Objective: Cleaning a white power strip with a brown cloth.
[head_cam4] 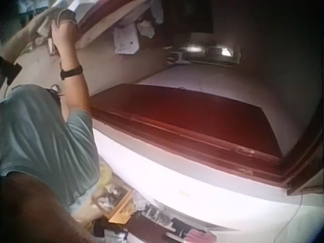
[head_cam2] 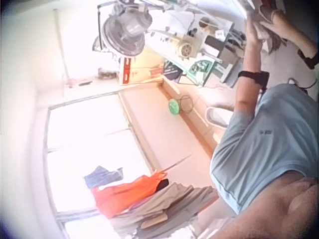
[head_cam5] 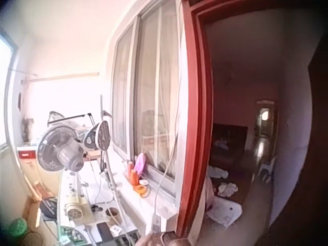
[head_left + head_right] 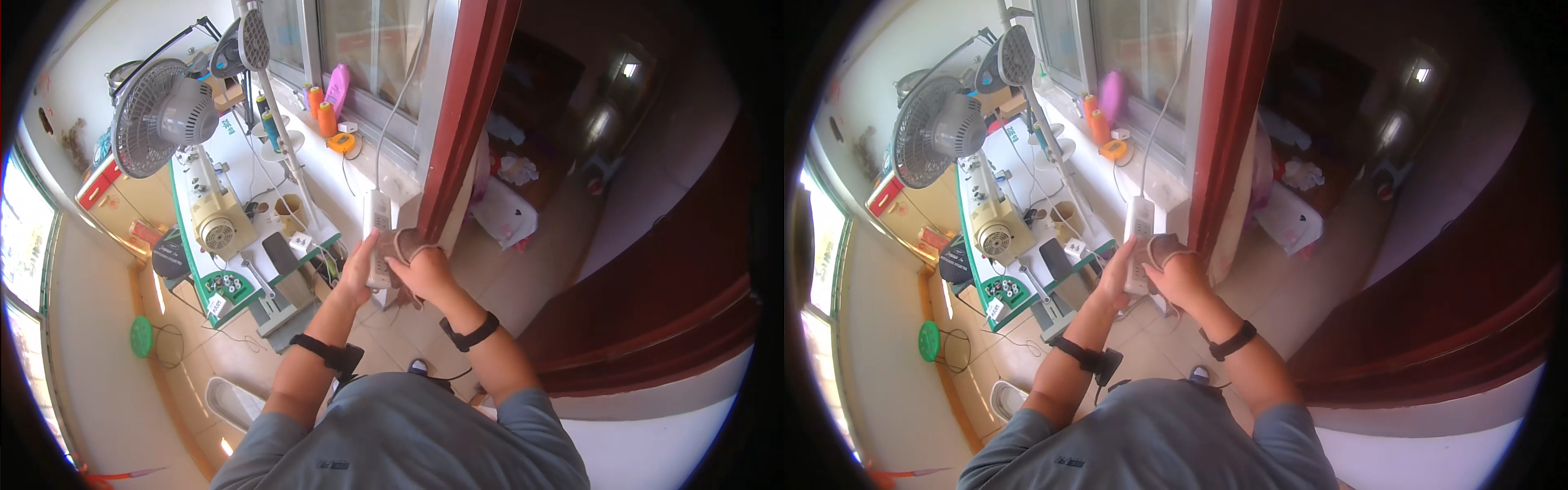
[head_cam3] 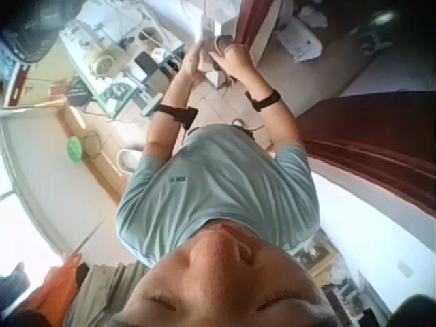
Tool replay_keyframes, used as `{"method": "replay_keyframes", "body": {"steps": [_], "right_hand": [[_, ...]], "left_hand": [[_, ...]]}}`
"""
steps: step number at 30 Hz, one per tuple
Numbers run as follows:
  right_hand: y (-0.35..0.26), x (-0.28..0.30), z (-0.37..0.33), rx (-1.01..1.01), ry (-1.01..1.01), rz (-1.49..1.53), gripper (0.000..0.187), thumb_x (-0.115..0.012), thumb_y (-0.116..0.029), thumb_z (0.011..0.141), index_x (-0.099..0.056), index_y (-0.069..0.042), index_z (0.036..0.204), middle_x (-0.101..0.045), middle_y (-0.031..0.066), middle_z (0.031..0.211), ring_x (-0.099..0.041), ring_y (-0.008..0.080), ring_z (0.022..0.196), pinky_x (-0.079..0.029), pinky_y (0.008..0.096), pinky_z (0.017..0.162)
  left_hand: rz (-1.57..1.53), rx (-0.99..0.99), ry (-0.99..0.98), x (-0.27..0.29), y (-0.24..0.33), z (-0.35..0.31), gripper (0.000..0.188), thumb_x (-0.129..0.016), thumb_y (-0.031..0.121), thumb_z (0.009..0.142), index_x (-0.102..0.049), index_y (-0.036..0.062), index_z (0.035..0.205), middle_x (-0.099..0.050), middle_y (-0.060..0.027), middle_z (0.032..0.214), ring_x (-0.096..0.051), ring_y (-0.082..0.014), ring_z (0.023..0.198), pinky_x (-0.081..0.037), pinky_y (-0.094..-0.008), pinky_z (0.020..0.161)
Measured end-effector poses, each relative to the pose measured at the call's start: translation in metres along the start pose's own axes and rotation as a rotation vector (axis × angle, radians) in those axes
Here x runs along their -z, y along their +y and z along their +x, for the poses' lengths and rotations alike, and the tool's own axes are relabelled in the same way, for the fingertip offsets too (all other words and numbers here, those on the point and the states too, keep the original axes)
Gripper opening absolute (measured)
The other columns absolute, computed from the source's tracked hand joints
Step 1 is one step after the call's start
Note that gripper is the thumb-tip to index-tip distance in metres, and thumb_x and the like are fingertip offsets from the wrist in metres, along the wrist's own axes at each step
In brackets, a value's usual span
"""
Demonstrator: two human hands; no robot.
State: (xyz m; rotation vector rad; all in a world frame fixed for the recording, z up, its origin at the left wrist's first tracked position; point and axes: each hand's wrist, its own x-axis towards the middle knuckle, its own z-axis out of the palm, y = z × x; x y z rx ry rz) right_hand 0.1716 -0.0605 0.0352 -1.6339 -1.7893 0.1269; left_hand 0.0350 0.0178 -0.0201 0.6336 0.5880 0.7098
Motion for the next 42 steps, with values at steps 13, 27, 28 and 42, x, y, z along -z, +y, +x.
{"method": "replay_keyframes", "body": {"steps": [13,27,28,42], "right_hand": [[-0.006,0.016,-0.015,0.273,-0.042,-0.041,0.035,-0.071,-0.014,0.072,-0.065,-0.009,0.106,-0.065,0.0116,0.1,-0.061,0.0331,0.092,-0.049,0.0437,0.079],[-0.021,-0.021,0.0,-0.208,-0.017,-0.011,0.023,-0.063,-0.021,0.081,-0.067,0.001,0.086,-0.063,0.0228,0.073,-0.062,0.04,0.068,-0.049,0.0457,0.065],[-0.023,-0.02,0.003,-0.198,0.02,-0.002,0.023,-0.062,-0.021,0.081,-0.067,0.001,0.084,-0.063,0.0225,0.073,-0.063,0.0387,0.069,-0.05,0.0458,0.065],[-0.012,-0.015,0.0,-0.313,0.003,0.024,0.022,-0.062,-0.018,0.082,-0.065,0.001,0.093,-0.064,0.0237,0.081,-0.063,0.0386,0.076,-0.05,0.0447,0.069]], "left_hand": [[-0.117,-0.055,0.16,-0.01,0.015,-0.008,0.057,-0.052,0.048,0.092,-0.046,0.0042,0.127,-0.056,-0.0132,0.107,-0.057,-0.028,0.1,-0.048,-0.0415,0.086],[-0.087,-0.551,0.263,-0.027,0.013,-0.006,0.039,-0.056,0.033,0.094,-0.045,0.0055,0.12,-0.056,-0.0097,0.101,-0.058,-0.0201,0.086,-0.05,-0.033,0.072],[-0.093,-0.579,0.278,-0.031,0.016,-0.008,0.039,-0.056,0.033,0.094,-0.045,0.0058,0.119,-0.056,-0.0092,0.1,-0.058,-0.0195,0.085,-0.05,-0.0326,0.071],[0.051,-0.602,0.257,-0.038,0.015,-0.002,0.041,-0.053,0.033,0.095,-0.044,0.0047,0.124,-0.058,-0.0099,0.099,-0.059,-0.02,0.085,-0.051,-0.0328,0.071]]}}
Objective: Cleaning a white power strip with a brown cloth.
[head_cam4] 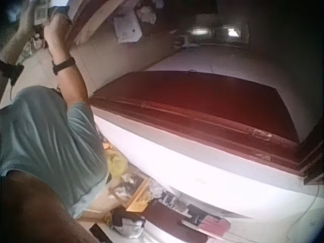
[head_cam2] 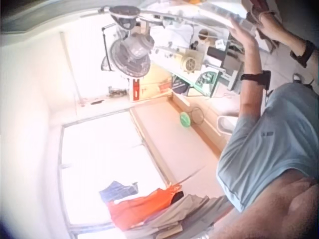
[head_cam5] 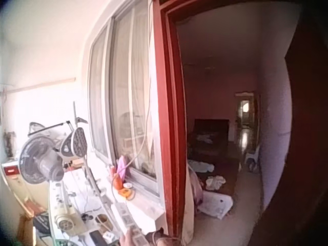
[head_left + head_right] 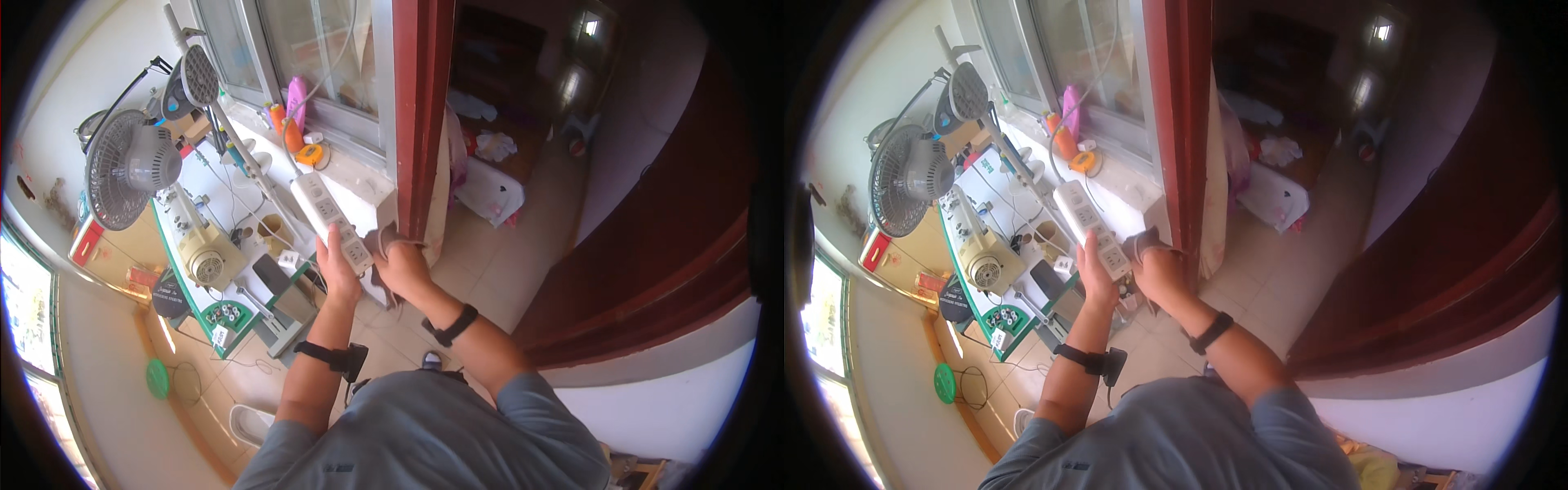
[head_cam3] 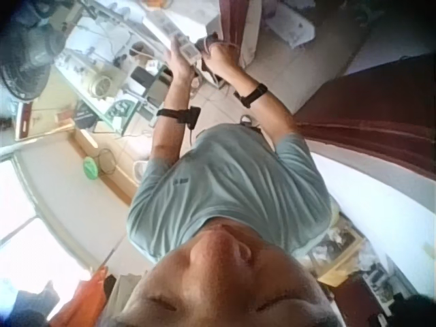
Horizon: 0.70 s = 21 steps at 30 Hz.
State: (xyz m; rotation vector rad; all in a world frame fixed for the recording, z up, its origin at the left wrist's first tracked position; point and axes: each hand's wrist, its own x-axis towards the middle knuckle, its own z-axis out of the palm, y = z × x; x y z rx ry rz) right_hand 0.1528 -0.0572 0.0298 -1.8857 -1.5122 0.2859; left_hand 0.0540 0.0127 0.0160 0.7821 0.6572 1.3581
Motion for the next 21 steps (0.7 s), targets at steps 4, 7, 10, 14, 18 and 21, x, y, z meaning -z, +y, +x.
{"method": "replay_keyframes", "body": {"steps": [4,7,10,14,18,21], "right_hand": [[0.004,0.008,-0.012,0.072,0.113,0.149,0.026,-0.061,-0.019,0.085,-0.063,-0.002,0.105,-0.065,0.0214,0.088,-0.063,0.038,0.081,-0.05,0.0423,0.072],[-0.001,0.01,-0.013,0.311,0.269,0.155,0.027,-0.062,-0.019,0.083,-0.064,-0.008,0.106,-0.065,0.0173,0.091,-0.063,0.0362,0.083,-0.05,0.0438,0.073],[0.007,0.0,-0.01,0.34,0.175,-0.246,0.028,-0.064,-0.019,0.079,-0.064,-0.011,0.106,-0.065,0.016,0.089,-0.063,0.0332,0.077,-0.05,0.0449,0.067],[0.02,-0.001,-0.005,0.172,0.097,-0.066,0.023,-0.063,-0.019,0.078,-0.067,-0.011,0.1,-0.065,0.0162,0.079,-0.062,0.0366,0.07,-0.05,0.0468,0.065],[0.013,-0.006,-0.01,0.226,0.099,-0.089,0.021,-0.063,-0.017,0.078,-0.068,-0.011,0.098,-0.065,0.0168,0.08,-0.063,0.0369,0.072,-0.05,0.0462,0.067],[0.016,-0.002,0.005,0.117,0.065,-0.078,0.022,-0.063,-0.019,0.078,-0.068,-0.011,0.098,-0.065,0.0171,0.081,-0.063,0.0366,0.073,-0.05,0.0459,0.068]], "left_hand": [[0.005,0.093,-0.092,-0.005,0.018,0.008,0.043,-0.05,0.035,0.095,-0.042,0.0048,0.125,-0.058,-0.0115,0.101,-0.059,-0.0218,0.09,-0.051,-0.0371,0.075],[0.004,0.077,-0.059,-0.004,0.007,0.007,0.045,-0.051,0.035,0.095,-0.041,0.0041,0.126,-0.057,-0.0127,0.104,-0.059,-0.023,0.09,-0.052,-0.0373,0.075],[-0.051,0.099,-0.031,-0.003,-0.005,0.007,0.048,-0.053,0.035,0.094,-0.041,0.0035,0.128,-0.056,-0.0131,0.108,-0.058,-0.0224,0.092,-0.05,-0.0357,0.08],[-0.04,0.11,-0.061,0.006,-0.009,0.004,0.046,-0.053,0.034,0.095,-0.043,0.0036,0.128,-0.057,-0.0109,0.108,-0.057,-0.0206,0.095,-0.048,-0.0339,0.082],[-0.086,0.128,-0.088,0.01,-0.015,0.012,0.045,-0.053,0.034,0.095,-0.044,0.0034,0.127,-0.057,-0.0102,0.106,-0.057,-0.0202,0.095,-0.049,-0.0343,0.081],[-0.079,0.179,-0.11,0.006,-0.015,0.01,0.045,-0.053,0.035,0.095,-0.045,0.0033,0.126,-0.057,-0.0105,0.106,-0.057,-0.0204,0.095,-0.049,-0.0344,0.081]]}}
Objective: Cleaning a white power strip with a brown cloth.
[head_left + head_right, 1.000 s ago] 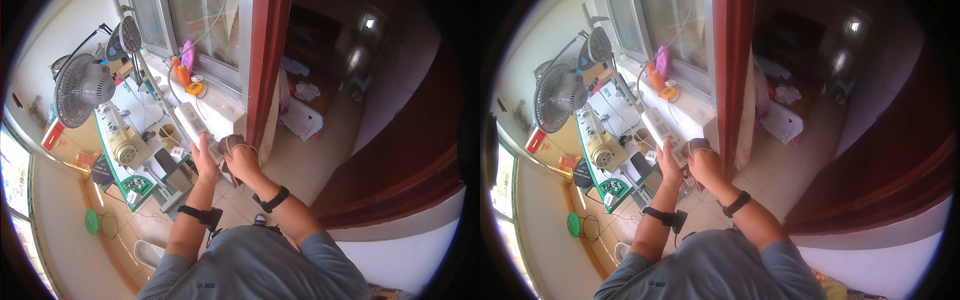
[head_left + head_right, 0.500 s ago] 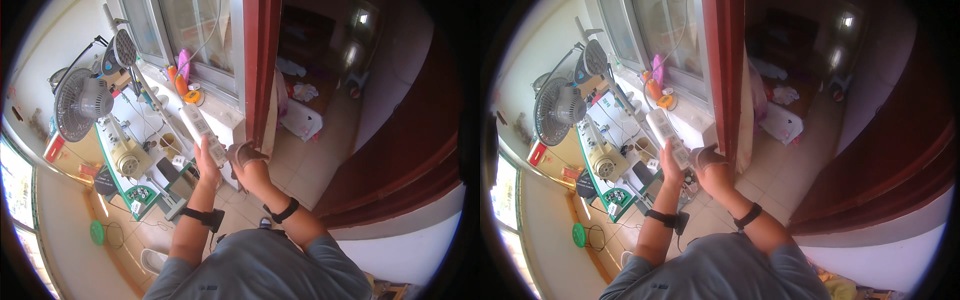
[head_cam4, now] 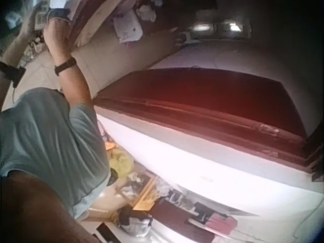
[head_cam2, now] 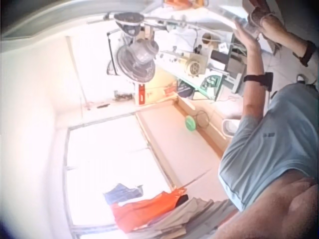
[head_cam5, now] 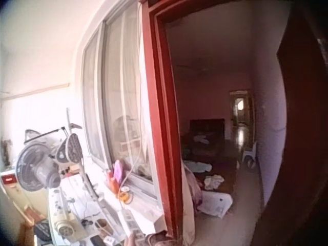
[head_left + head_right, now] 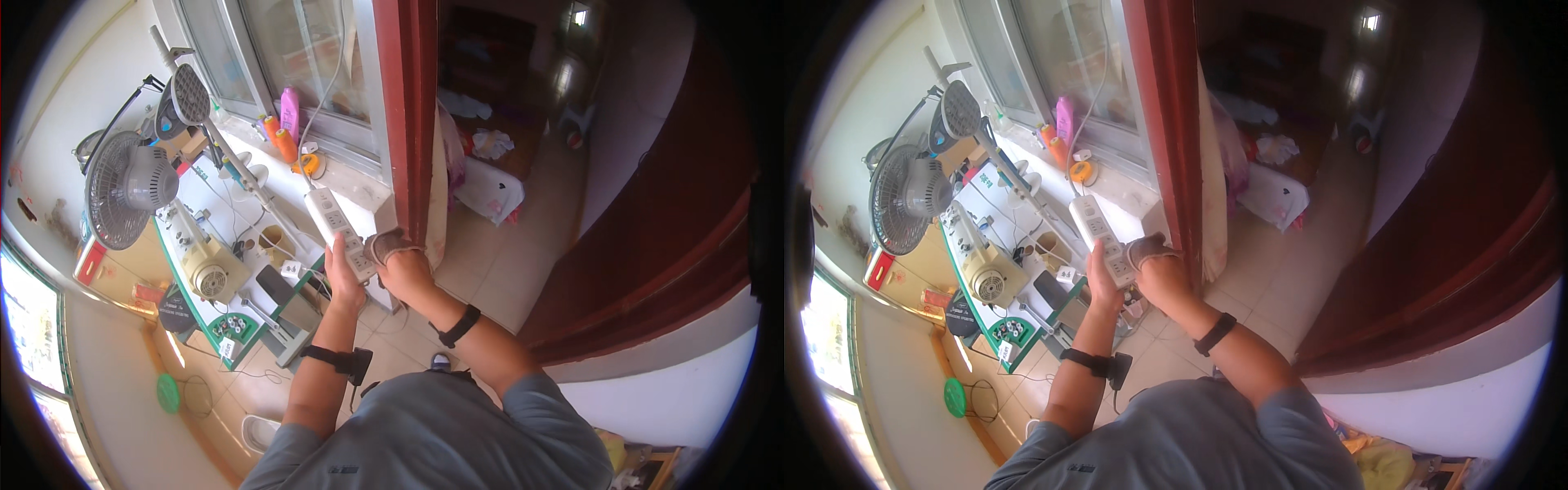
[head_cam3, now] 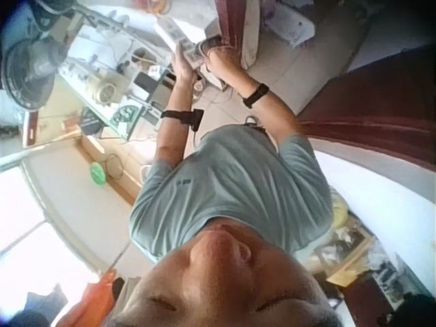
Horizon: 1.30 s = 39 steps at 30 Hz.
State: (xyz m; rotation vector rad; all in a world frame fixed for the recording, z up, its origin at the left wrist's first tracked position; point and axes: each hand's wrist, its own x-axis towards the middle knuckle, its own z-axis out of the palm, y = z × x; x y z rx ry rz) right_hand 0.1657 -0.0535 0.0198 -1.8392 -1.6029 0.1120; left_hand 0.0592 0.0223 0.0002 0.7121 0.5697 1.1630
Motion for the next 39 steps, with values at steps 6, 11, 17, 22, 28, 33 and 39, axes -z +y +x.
{"method": "replay_keyframes", "body": {"steps": [6,11,17,22,28,33,39], "right_hand": [[0.005,-0.004,-0.005,0.034,-0.115,-0.16,0.016,-0.061,-0.018,0.077,-0.069,-0.004,0.079,-0.064,0.0173,0.068,-0.064,0.0348,0.07,-0.05,0.0456,0.069],[0.001,0.001,-0.007,0.102,-0.074,-0.191,0.023,-0.062,-0.022,0.078,-0.069,-0.002,0.071,-0.065,0.0186,0.069,-0.064,0.0343,0.066,-0.05,0.0441,0.071],[0.011,-0.001,-0.015,0.221,0.043,-0.167,0.021,-0.061,-0.021,0.077,-0.069,-0.003,0.071,-0.066,0.0181,0.07,-0.065,0.033,0.066,-0.05,0.0448,0.065],[0.006,0.007,0.0,-0.041,-0.036,-0.053,0.021,-0.061,-0.021,0.078,-0.069,-0.002,0.072,-0.066,0.0171,0.07,-0.065,0.0328,0.067,-0.05,0.0449,0.067],[0.014,-0.001,-0.003,0.047,-0.042,-0.136,0.018,-0.061,-0.018,0.074,-0.069,-0.002,0.072,-0.065,0.0188,0.069,-0.065,0.0329,0.066,-0.05,0.0435,0.064],[0.023,0.004,-0.003,-0.088,0.251,0.279,0.032,-0.064,-0.032,0.083,-0.068,-0.002,0.092,-0.066,0.0192,0.077,-0.065,0.0345,0.072,-0.05,0.0421,0.066],[0.02,0.015,-0.027,-0.097,0.166,0.443,0.032,-0.065,-0.023,0.084,-0.065,-0.002,0.107,-0.068,0.017,0.093,-0.066,0.0329,0.086,-0.051,0.0386,0.076]], "left_hand": [[0.016,0.1,0.002,0.001,-0.009,0.005,0.046,-0.052,0.034,0.095,-0.044,0.0023,0.128,-0.057,-0.013,0.112,-0.058,-0.0227,0.099,-0.049,-0.0359,0.084],[0.048,0.178,-0.04,0.022,-0.016,0.015,0.049,-0.053,0.036,0.095,-0.043,0.0019,0.128,-0.057,-0.0128,0.114,-0.059,-0.0244,0.101,-0.05,-0.0377,0.085],[0.047,0.18,-0.034,0.014,-0.014,0.014,0.048,-0.052,0.037,0.094,-0.045,0.0014,0.125,-0.057,-0.013,0.111,-0.059,-0.0246,0.101,-0.05,-0.0381,0.085],[0.035,0.167,-0.087,0.011,-0.016,0.013,0.049,-0.052,0.037,0.095,-0.044,0.002,0.128,-0.057,-0.0136,0.113,-0.058,-0.0247,0.101,-0.049,-0.0385,0.086],[0.023,0.295,-0.108,0.014,-0.009,0.01,0.049,-0.047,0.043,0.095,-0.047,0.0049,0.127,-0.059,-0.0104,0.11,-0.059,-0.0235,0.099,-0.049,-0.0378,0.086],[-0.068,0.33,-0.306,-0.003,0.011,0.001,0.049,-0.043,0.049,0.096,-0.049,0.0099,0.126,-0.06,-0.0105,0.11,-0.059,-0.0224,0.1,-0.052,-0.0393,0.083],[-0.075,0.274,-0.309,-0.008,0.013,-0.009,0.055,-0.037,0.056,0.095,-0.049,0.0108,0.125,-0.06,-0.0106,0.109,-0.061,-0.0209,0.09,-0.056,-0.0359,0.068]]}}
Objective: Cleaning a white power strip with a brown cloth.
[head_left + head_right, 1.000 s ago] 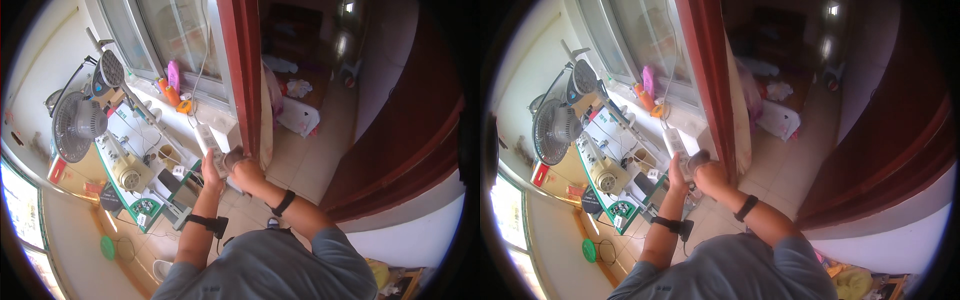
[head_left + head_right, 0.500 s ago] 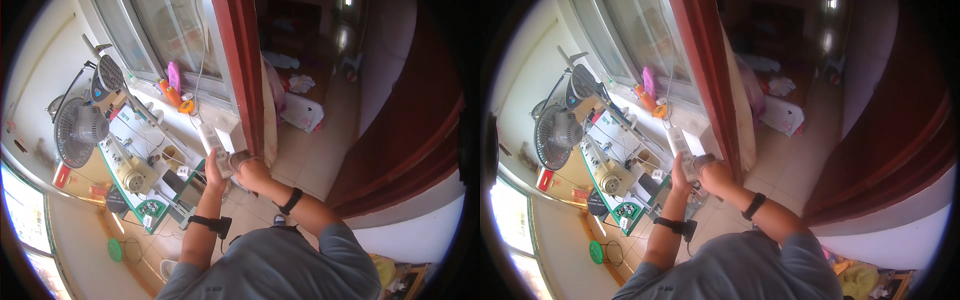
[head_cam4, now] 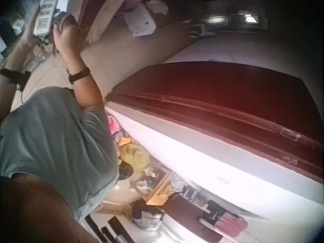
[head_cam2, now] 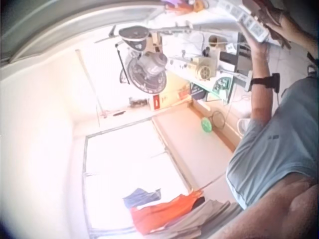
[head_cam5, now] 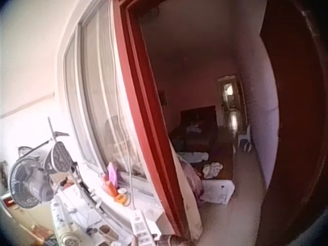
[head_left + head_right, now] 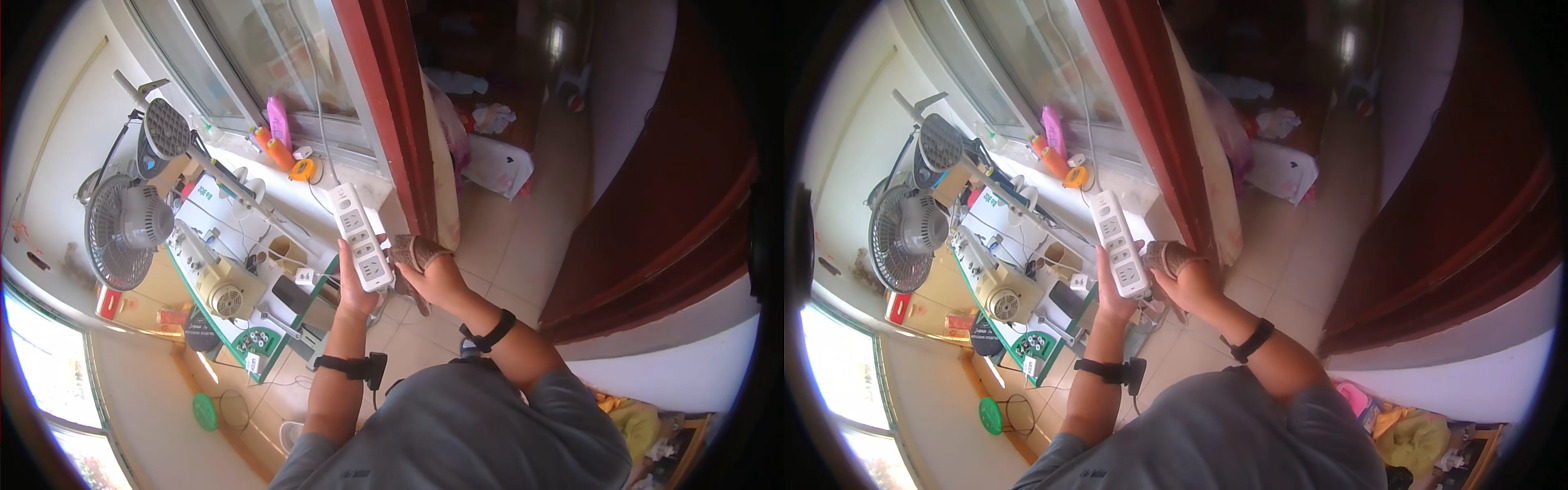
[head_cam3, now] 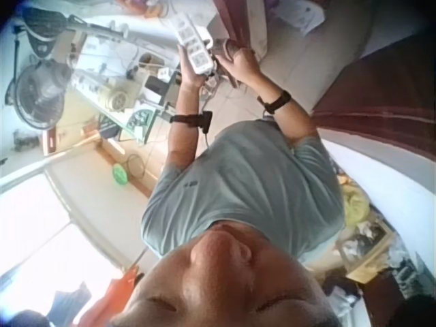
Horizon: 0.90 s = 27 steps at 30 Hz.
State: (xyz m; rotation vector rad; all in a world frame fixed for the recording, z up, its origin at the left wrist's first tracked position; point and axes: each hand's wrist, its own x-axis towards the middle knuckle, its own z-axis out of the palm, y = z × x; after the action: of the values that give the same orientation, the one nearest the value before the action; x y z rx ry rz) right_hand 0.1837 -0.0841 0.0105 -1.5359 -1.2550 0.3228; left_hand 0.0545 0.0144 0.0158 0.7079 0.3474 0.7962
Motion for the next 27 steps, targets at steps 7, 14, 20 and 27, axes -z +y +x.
{"method": "replay_keyframes", "body": {"steps": [7,14,20,27], "right_hand": [[-0.004,0.001,-0.008,0.082,0.013,0.087,0.029,-0.065,-0.02,0.084,-0.065,-0.003,0.107,-0.067,0.0177,0.099,-0.065,0.0327,0.091,-0.05,0.0386,0.08],[-0.017,0.006,-0.006,0.205,0.016,-0.057,0.032,-0.065,-0.019,0.082,-0.064,-0.004,0.109,-0.065,0.0164,0.101,-0.064,0.0321,0.089,-0.05,0.0406,0.079],[-0.006,-0.022,0.012,0.456,-0.037,-0.516,0.02,-0.067,-0.023,0.075,-0.069,-0.007,0.087,-0.067,0.0135,0.081,-0.065,0.0295,0.071,-0.05,0.0427,0.069],[-0.013,-0.024,0.056,0.298,0.072,-0.486,0.017,-0.061,-0.021,0.077,-0.067,-0.008,0.068,-0.063,0.0101,0.059,-0.062,0.0271,0.052,-0.047,0.0402,0.051]], "left_hand": [[0.037,0.041,0.028,0.007,0.0,0.001,0.064,-0.028,0.063,0.094,-0.05,0.0103,0.124,-0.059,-0.0071,0.104,-0.058,-0.0181,0.086,-0.052,-0.0335,0.07],[0.004,0.057,0.033,0.02,-0.001,0.002,0.066,-0.026,0.063,0.095,-0.05,0.0095,0.125,-0.059,-0.0076,0.106,-0.059,-0.0191,0.089,-0.052,-0.0336,0.075],[0.047,0.049,-0.001,0.021,-0.008,0.006,0.065,-0.026,0.055,0.098,-0.043,0.0029,0.134,-0.053,-0.0156,0.127,-0.053,-0.0275,0.117,-0.041,-0.04,0.101],[0.254,0.012,0.106,0.005,-0.002,-0.004,0.062,-0.029,0.051,0.1,-0.042,0.0002,0.133,-0.057,-0.0155,0.121,-0.056,-0.0252,0.113,-0.043,-0.0371,0.098]]}}
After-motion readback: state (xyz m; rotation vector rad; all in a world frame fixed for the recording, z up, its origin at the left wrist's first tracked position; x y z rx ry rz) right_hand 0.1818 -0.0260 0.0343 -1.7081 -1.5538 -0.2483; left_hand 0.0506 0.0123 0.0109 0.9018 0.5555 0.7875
